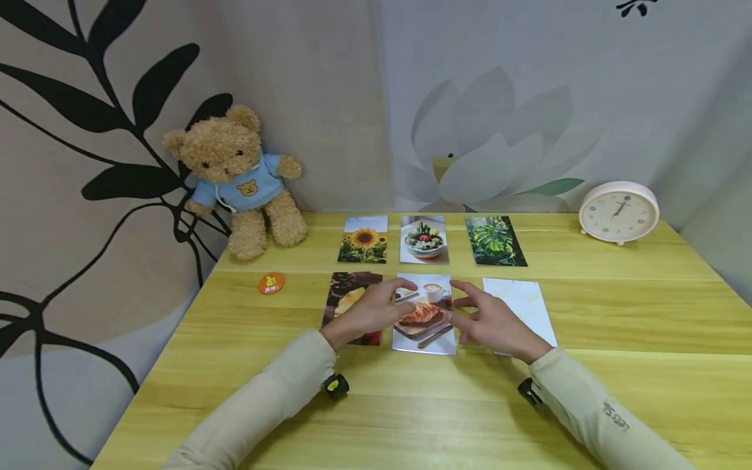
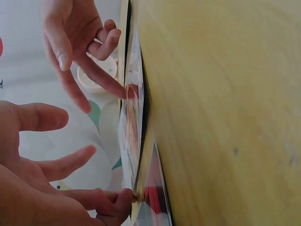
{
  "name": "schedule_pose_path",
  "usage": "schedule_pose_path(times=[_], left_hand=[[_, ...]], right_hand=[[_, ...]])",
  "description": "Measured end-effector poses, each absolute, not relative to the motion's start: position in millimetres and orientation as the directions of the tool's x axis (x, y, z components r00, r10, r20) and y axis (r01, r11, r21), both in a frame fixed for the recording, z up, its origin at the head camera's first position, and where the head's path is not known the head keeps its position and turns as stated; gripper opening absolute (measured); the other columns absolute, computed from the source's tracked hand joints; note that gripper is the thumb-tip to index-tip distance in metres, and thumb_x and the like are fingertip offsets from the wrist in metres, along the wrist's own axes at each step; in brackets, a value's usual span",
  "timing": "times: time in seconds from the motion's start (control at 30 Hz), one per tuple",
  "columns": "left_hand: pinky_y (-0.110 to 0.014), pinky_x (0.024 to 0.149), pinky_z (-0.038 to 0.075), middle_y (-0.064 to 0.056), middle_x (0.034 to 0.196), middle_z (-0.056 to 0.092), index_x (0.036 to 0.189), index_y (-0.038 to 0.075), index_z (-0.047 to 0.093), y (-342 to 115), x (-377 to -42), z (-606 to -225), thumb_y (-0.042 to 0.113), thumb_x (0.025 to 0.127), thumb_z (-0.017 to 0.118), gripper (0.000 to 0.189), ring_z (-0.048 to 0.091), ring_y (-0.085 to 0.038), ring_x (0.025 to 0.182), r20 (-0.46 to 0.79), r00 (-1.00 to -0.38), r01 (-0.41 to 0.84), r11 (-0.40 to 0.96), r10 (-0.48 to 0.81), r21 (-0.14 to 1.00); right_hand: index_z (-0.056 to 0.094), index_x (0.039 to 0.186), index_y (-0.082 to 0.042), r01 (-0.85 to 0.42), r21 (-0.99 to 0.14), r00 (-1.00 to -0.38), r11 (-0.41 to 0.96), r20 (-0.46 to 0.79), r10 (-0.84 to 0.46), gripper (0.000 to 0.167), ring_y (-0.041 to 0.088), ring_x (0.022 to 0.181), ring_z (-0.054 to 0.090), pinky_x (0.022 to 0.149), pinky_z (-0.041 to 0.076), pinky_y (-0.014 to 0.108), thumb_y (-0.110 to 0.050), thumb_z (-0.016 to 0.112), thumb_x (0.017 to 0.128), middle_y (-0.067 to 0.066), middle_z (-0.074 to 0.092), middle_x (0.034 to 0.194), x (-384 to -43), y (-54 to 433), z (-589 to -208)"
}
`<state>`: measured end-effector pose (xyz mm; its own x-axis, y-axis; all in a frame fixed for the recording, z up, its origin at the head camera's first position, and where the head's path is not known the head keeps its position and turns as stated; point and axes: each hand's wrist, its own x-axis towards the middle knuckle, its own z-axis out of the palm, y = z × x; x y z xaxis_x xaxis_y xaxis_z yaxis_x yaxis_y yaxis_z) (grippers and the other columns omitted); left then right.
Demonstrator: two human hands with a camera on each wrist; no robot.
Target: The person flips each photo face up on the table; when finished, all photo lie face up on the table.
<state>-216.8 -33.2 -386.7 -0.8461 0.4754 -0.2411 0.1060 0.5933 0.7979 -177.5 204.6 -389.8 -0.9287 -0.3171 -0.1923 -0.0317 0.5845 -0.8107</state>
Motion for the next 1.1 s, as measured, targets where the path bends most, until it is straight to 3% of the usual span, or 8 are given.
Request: schedule_pose_path(times=[0.2, 0.73, 0.9, 0.93, 1.0, 1.07, 1.1], left_hand=[[-0.025, 0.045, 0.031, 0.007, 0.049, 0.031, 0.146, 0.016, 0.05, -33.6, -217.9, -386.6, 0.025, 0.101, 0.055, 0.046, 0.023, -0.008, 0.04, -0.256, -0.84, 0.105, 0.605, 0.479, 0.789], [-0.024, 0.044, 0.029, 0.008, 0.049, 0.029, 0.146, 0.014, 0.05, -34.0, -217.7, -384.8, 0.025, 0.101, 0.055, 0.047, 0.023, -0.008, 0.039, -0.23, -0.837, 0.155, 0.616, 0.497, 0.772], [-0.026, 0.047, 0.035, 0.005, 0.05, 0.034, 0.147, 0.014, 0.049, -33.2, -216.9, -383.5, 0.025, 0.101, 0.055, 0.047, 0.025, -0.009, 0.039, -0.2, -0.838, 0.172, 0.594, 0.507, 0.786], [-0.027, 0.052, 0.039, 0.003, 0.055, 0.044, 0.146, 0.014, 0.05, -32.6, -216.5, -383.3, 0.024, 0.101, 0.055, 0.047, 0.027, -0.011, 0.041, -0.185, -0.841, 0.182, 0.588, 0.509, 0.788], [-0.032, 0.067, 0.049, -0.004, 0.078, 0.065, 0.145, 0.014, 0.051, -30.8, -215.2, -382.2, 0.023, 0.101, 0.055, 0.045, 0.048, -0.014, 0.055, -0.159, -0.846, 0.2, 0.578, 0.51, 0.791], [-0.04, 0.087, 0.053, -0.01, 0.114, 0.07, 0.144, 0.014, 0.053, -28.6, -214.0, -381.8, 0.022, 0.101, 0.055, 0.044, 0.065, -0.021, 0.085, -0.14, -0.848, 0.208, 0.563, 0.512, 0.8], [-0.043, 0.098, 0.051, -0.01, 0.132, 0.065, 0.143, 0.014, 0.053, -27.2, -213.4, -381.9, 0.022, 0.101, 0.056, 0.044, 0.065, -0.025, 0.104, -0.135, -0.848, 0.208, 0.555, 0.513, 0.805]], right_hand=[[0.02, 0.161, -0.01, -0.014, -0.821, -0.926, 0.571, -0.205, -0.317, 0.073, 0.02, 0.068, 0.069, 0.07, 0.056, 0.03, -0.028, 0.058, 0.102, 0.033, 0.044, 0.15, -178.5, 203.4, -389.3], [0.02, 0.161, -0.011, -0.018, -0.81, -0.928, 0.586, -0.204, -0.311, 0.073, 0.02, 0.065, 0.069, 0.065, 0.055, 0.033, -0.029, 0.058, 0.102, 0.033, 0.045, 0.15, -177.3, 202.7, -389.3], [0.02, 0.161, -0.011, -0.044, -0.793, -0.929, 0.608, -0.191, -0.316, 0.073, 0.018, 0.067, 0.07, 0.063, 0.054, 0.033, -0.031, 0.058, 0.102, 0.032, 0.044, 0.151, -175.9, 203.6, -387.3], [0.021, 0.161, -0.012, -0.051, -0.789, -0.93, 0.613, -0.186, -0.317, 0.072, 0.017, 0.068, 0.07, 0.062, 0.053, 0.033, -0.032, 0.058, 0.102, 0.032, 0.044, 0.151, -175.6, 204.0, -386.8], [0.022, 0.16, -0.012, -0.066, -0.778, -0.931, 0.624, -0.177, -0.319, 0.072, 0.016, 0.07, 0.071, 0.061, 0.053, 0.033, -0.032, 0.058, 0.102, 0.032, 0.045, 0.151, -175.0, 205.2, -385.8], [0.024, 0.16, -0.011, -0.077, -0.772, -0.93, 0.631, -0.172, -0.324, 0.07, 0.015, 0.071, 0.071, 0.062, 0.053, 0.033, -0.032, 0.058, 0.102, 0.032, 0.046, 0.15, -174.4, 206.6, -384.8], [0.025, 0.159, -0.01, -0.083, -0.767, -0.93, 0.636, -0.17, -0.327, 0.07, 0.014, 0.072, 0.071, 0.063, 0.053, 0.032, -0.033, 0.058, 0.102, 0.032, 0.046, 0.149, -174.1, 207.5, -384.4]])
